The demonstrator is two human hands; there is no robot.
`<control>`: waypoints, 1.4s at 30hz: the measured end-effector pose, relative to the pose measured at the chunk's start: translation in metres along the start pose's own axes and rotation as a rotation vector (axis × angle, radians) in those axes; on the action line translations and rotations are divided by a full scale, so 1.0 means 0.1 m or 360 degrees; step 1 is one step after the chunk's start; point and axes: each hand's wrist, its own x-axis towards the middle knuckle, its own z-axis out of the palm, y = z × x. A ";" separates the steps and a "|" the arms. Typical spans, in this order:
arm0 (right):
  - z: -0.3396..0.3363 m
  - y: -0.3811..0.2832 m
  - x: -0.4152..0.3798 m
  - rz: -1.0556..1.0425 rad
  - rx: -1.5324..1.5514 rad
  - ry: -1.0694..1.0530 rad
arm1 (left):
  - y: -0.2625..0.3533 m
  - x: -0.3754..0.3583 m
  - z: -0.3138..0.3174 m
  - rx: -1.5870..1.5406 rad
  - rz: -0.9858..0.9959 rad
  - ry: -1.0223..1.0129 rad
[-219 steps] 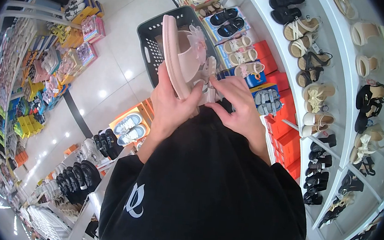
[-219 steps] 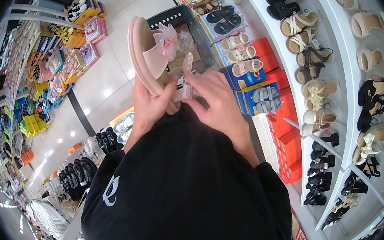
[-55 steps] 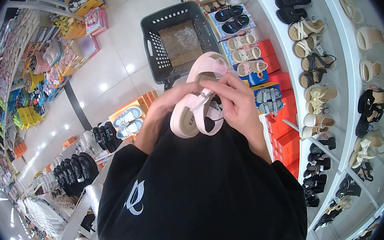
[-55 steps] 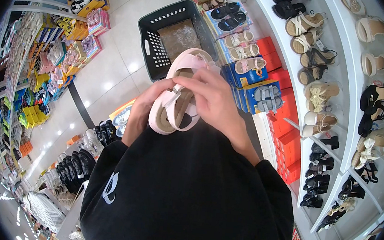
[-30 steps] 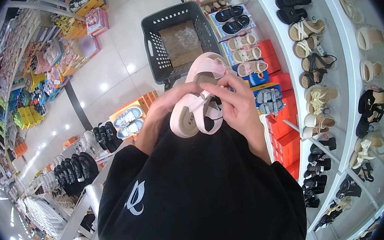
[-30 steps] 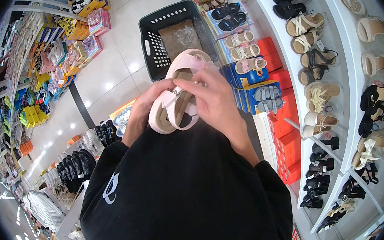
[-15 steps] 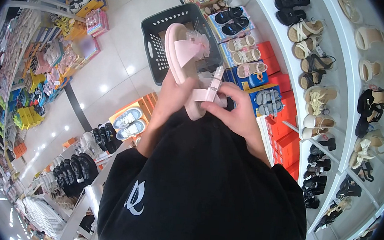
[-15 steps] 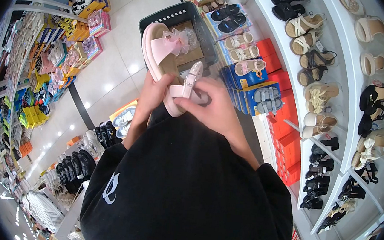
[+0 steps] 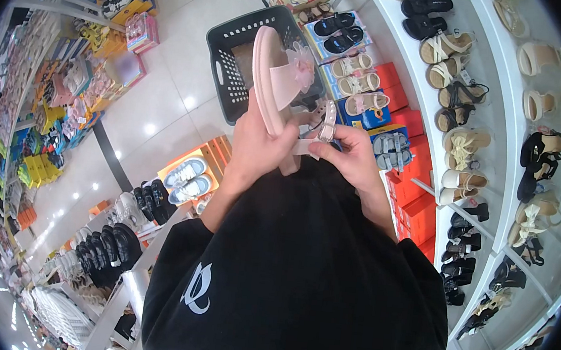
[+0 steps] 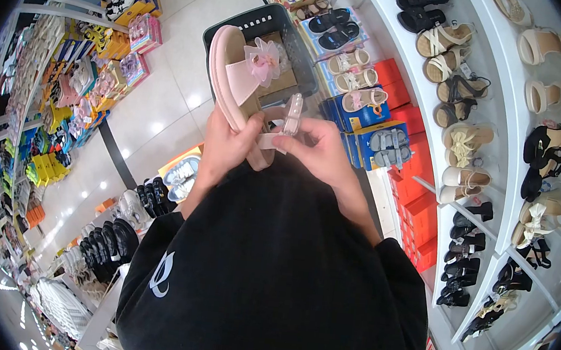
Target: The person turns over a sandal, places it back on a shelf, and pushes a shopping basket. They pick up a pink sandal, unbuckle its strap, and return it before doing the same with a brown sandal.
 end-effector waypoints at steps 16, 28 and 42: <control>-0.21 0.25 -0.01 -0.0017 -0.0100 0.0475 | -0.59 0.15 0.22 -0.0366 -0.0298 -0.0266; -0.93 0.60 -0.19 0.0424 0.0307 0.0684 | -1.05 0.18 0.85 0.0094 0.0352 -0.0932; -3.19 2.69 0.35 0.0968 -0.1282 0.0972 | -1.74 0.42 1.15 0.1328 -0.0218 -0.0499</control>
